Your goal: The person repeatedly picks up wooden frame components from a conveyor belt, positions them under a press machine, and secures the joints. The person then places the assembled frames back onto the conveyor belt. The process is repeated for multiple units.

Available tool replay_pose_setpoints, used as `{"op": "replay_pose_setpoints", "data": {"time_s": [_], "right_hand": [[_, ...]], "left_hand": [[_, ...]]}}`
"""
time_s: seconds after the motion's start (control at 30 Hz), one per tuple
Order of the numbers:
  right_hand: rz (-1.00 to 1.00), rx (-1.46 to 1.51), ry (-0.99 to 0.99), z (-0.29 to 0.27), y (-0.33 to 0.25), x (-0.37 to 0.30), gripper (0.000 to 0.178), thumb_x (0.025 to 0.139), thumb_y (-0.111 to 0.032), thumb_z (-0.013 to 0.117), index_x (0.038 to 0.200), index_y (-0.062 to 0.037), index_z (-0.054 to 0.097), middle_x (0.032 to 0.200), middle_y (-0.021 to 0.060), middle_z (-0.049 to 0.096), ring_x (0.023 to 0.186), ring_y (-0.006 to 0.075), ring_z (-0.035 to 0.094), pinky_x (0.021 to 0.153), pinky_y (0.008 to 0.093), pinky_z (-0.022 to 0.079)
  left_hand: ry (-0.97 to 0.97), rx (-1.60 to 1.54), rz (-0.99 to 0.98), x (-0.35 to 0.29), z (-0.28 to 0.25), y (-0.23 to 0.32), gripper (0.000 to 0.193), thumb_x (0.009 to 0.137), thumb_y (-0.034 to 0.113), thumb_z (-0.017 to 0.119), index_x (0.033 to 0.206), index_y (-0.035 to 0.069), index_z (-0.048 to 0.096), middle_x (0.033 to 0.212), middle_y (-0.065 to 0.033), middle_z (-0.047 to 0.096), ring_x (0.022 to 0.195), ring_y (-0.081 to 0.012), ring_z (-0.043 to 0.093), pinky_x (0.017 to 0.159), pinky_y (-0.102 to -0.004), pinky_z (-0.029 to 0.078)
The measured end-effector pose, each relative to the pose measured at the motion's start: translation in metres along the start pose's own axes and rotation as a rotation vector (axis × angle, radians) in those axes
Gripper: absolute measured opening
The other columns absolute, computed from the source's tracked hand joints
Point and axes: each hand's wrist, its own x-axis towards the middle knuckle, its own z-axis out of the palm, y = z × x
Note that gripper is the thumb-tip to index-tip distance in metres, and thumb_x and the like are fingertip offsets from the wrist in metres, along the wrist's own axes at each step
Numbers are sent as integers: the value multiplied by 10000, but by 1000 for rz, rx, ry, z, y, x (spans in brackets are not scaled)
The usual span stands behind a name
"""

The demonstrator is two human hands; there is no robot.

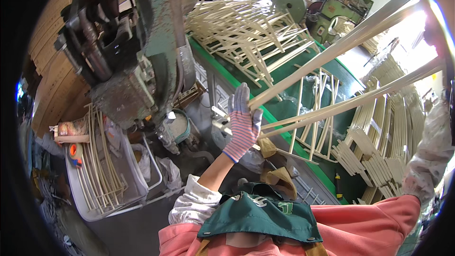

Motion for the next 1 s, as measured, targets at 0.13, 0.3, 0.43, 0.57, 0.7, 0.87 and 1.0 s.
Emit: {"op": "replay_pose_setpoints", "data": {"time_s": [0.13, 0.3, 0.43, 0.57, 0.7, 0.87, 1.0], "right_hand": [[-75, 138, -109, 81, -43, -16, 438, 600, -108, 754, 1001, -62, 585, 780, 38, 599, 653, 181, 562, 593, 304, 456], [-300, 558, -791, 248, -123, -45, 450, 584, -157, 757, 988, -43, 594, 749, 104, 601, 667, 281, 582, 628, 329, 477], [-69, 641, -980, 350, -172, -91, 319, 641, -178, 706, 932, -72, 628, 719, 141, 610, 660, 313, 589, 610, 352, 465], [120, 844, -1079, 404, -189, -141, 395, 696, -149, 697, 1073, -80, 600, 814, 134, 644, 777, 237, 630, 688, 330, 479], [365, 1114, -1110, 435, -213, -192, 456, 735, -2, 575, 1188, -28, 532, 939, 129, 643, 861, 150, 593, 779, 288, 467], [606, 1206, -1198, 462, -256, -240, 508, 736, 36, 528, 1239, -25, 487, 992, 86, 622, 904, 126, 567, 833, 271, 447], [849, 1473, -1243, 477, -277, -256, 451, 740, 99, 548, 1177, -6, 503, 1083, 39, 606, 997, 111, 550, 878, 268, 434]], "left_hand": [[-225, -688, -238, -46, -40, -16, 639, 894, 513, 429, 1351, 74, 339, 1350, -128, 401, 1253, -258, 383, 1045, -448, 285], [-167, -1452, -881, -81, -97, -37, 841, 840, 687, 303, 1233, -38, 465, 1182, -153, 557, 1105, -236, 532, 1007, -370, 362], [-286, -1177, -1005, -111, -131, -63, 924, 775, 770, 294, 1137, -39, 556, 1064, -101, 622, 980, -159, 578, 889, -281, 425], [34, -1329, -1081, -151, -143, -78, 851, 819, 712, 326, 1111, -55, 553, 1049, -91, 618, 1001, -166, 556, 901, -272, 409], [240, -797, -1241, -185, -139, -64, 490, 900, 437, 490, 1144, 13, 519, 1007, -48, 580, 960, -168, 546, 867, -304, 424], [88, -720, -1184, -190, -134, -58, 624, 788, 131, 682, 1322, 23, 378, 1050, -38, 555, 915, -101, 539, 792, -256, 459], [30, -724, -1297, -185, -148, -69, 626, 787, 83, 672, 1328, 21, 362, 999, -40, 571, 867, -102, 554, 778, -266, 471]]}}
